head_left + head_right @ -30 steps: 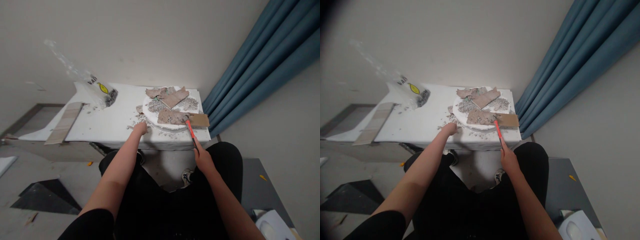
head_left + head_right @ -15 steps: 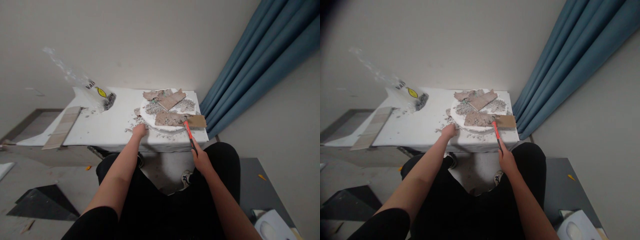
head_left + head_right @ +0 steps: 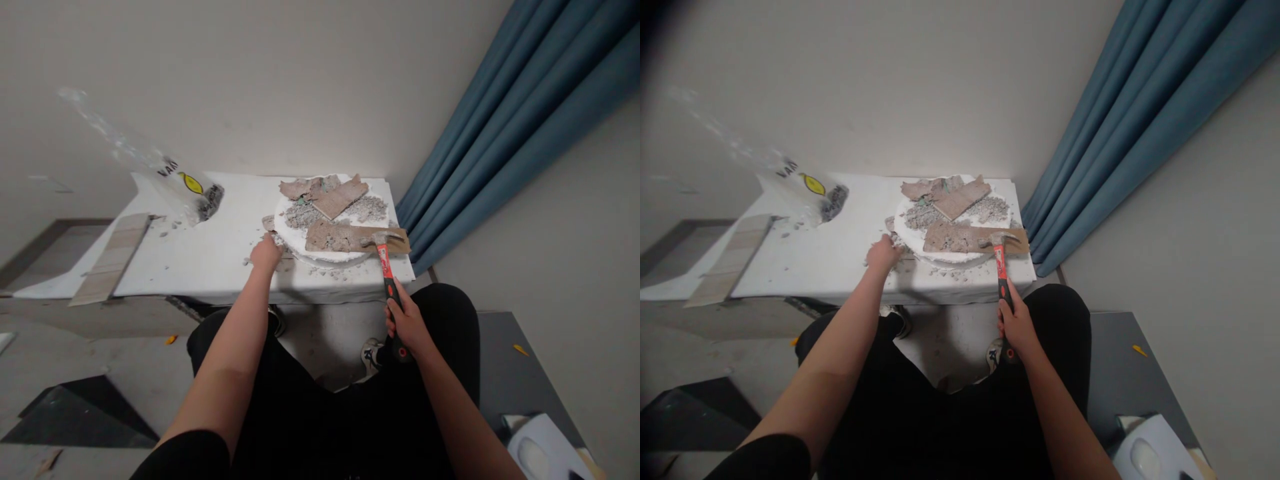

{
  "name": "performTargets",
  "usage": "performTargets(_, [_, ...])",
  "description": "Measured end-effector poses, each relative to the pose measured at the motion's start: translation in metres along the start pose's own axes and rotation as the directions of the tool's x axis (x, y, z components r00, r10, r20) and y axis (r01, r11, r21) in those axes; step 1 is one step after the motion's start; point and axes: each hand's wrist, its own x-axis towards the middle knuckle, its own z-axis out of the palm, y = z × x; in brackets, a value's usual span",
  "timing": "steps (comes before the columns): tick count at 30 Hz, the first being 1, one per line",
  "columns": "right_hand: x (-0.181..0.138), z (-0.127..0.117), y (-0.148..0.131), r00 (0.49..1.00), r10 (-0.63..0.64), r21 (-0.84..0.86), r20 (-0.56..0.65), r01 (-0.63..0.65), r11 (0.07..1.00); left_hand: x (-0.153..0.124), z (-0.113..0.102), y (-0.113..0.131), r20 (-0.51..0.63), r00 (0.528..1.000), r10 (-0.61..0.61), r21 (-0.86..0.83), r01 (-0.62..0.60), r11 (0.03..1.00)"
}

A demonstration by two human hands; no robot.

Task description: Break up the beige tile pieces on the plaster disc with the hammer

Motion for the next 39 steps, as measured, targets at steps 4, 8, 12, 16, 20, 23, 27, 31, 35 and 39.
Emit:
performTargets(4, [0.001, -0.002, 0.000, 1.000, 0.018, 0.040, -0.005, -0.018, 0.999, 0.000, -0.022, 0.020, -0.126, 0.987, 0.096, -0.299, -0.130, 0.945])
performTargets(8, [0.002, -0.004, -0.003, 0.998, 0.062, 0.136, 0.022, -0.065, 0.989, -0.016, -0.014, 0.067, -0.081, 0.894, 0.440, -0.563, -0.405, 0.720])
performTargets(12, [0.003, -0.006, -0.007, 0.994, 0.102, 0.184, 0.028, -0.106, 0.977, -0.033, 0.009, 0.115, -0.183, 0.747, 0.639, -0.623, -0.591, 0.512])
performTargets(16, [0.003, -0.006, -0.008, 0.993, 0.114, 0.187, 0.031, -0.118, 0.975, -0.039, 0.022, 0.135, -0.115, 0.722, 0.682, -0.656, -0.571, 0.494])
performTargets(20, [0.002, -0.007, -0.008, 0.990, 0.134, 0.201, 0.040, -0.139, 0.970, -0.037, 0.025, 0.138, -0.131, 0.741, 0.659, -0.649, -0.566, 0.508])
performTargets(23, [0.002, -0.008, -0.008, 0.989, 0.140, 0.205, 0.046, -0.146, 0.968, -0.037, 0.026, 0.139, -0.124, 0.752, 0.648, -0.606, -0.574, 0.551])
performTargets(27, [0.002, -0.008, -0.009, 0.989, 0.138, 0.212, 0.045, -0.144, 0.967, -0.037, 0.028, 0.141, -0.100, 0.759, 0.643, -0.580, -0.570, 0.582])
performTargets(31, [0.002, -0.007, -0.010, 0.990, 0.134, 0.211, 0.046, -0.141, 0.967, -0.038, 0.028, 0.140, -0.104, 0.755, 0.647, -0.567, -0.579, 0.585])
performTargets(35, [0.002, -0.007, -0.008, 0.992, 0.122, 0.185, 0.041, -0.127, 0.974, -0.039, 0.030, 0.139, -0.116, 0.743, 0.659, -0.543, -0.603, 0.584])
performTargets(39, [0.000, -0.010, -0.011, 0.999, 0.043, -0.038, 0.020, -0.042, 0.998, -0.041, 0.033, 0.138, -0.152, 0.704, 0.693, -0.510, -0.657, 0.556])
